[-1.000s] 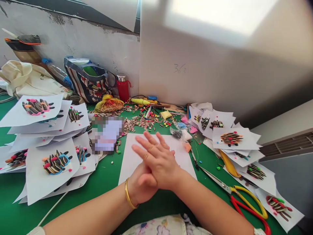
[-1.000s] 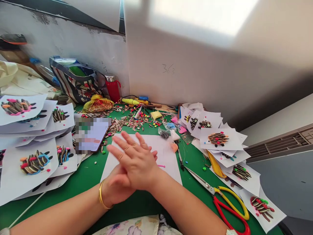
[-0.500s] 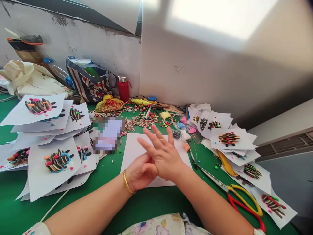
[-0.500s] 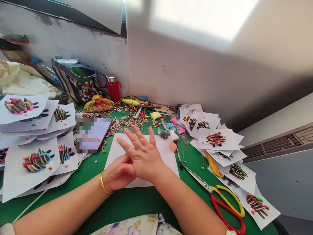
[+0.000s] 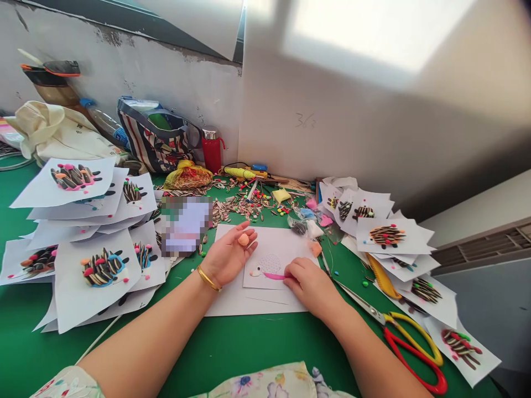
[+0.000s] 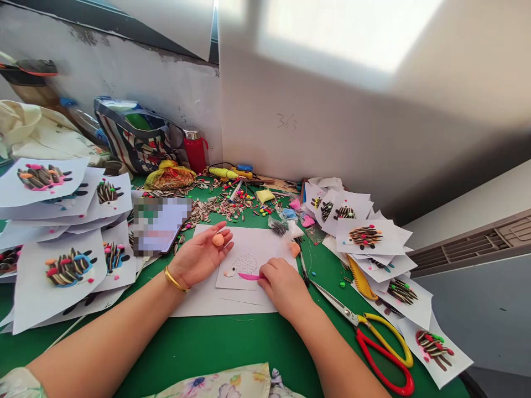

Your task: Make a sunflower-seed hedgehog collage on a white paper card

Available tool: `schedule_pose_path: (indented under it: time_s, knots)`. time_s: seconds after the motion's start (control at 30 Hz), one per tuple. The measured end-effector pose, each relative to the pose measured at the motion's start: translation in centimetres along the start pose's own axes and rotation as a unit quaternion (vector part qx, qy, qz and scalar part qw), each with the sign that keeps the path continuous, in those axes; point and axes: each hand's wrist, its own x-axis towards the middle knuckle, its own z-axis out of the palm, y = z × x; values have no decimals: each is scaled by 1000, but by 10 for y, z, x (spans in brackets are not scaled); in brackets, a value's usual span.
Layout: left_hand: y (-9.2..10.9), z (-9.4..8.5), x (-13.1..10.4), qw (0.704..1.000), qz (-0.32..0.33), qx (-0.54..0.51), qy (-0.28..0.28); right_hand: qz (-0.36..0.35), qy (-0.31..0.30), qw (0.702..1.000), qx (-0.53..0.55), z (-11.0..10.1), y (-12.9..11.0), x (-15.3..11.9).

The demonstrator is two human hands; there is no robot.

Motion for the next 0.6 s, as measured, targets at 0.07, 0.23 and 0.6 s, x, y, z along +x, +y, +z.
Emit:
schedule_pose_path:
  time_s: [0.07,0.23,0.6]
  knots:
    - [-2,-4,3,998,-9,50,29,-6,-3,1000,0,2,-1,2]
    - [-9,-9,7,992,-4,116,41,-30,-21,997,-67,2,5,0]
    - [-9,-6,3,992,26,122,20,16,-68,993,-95,-34,38,-34]
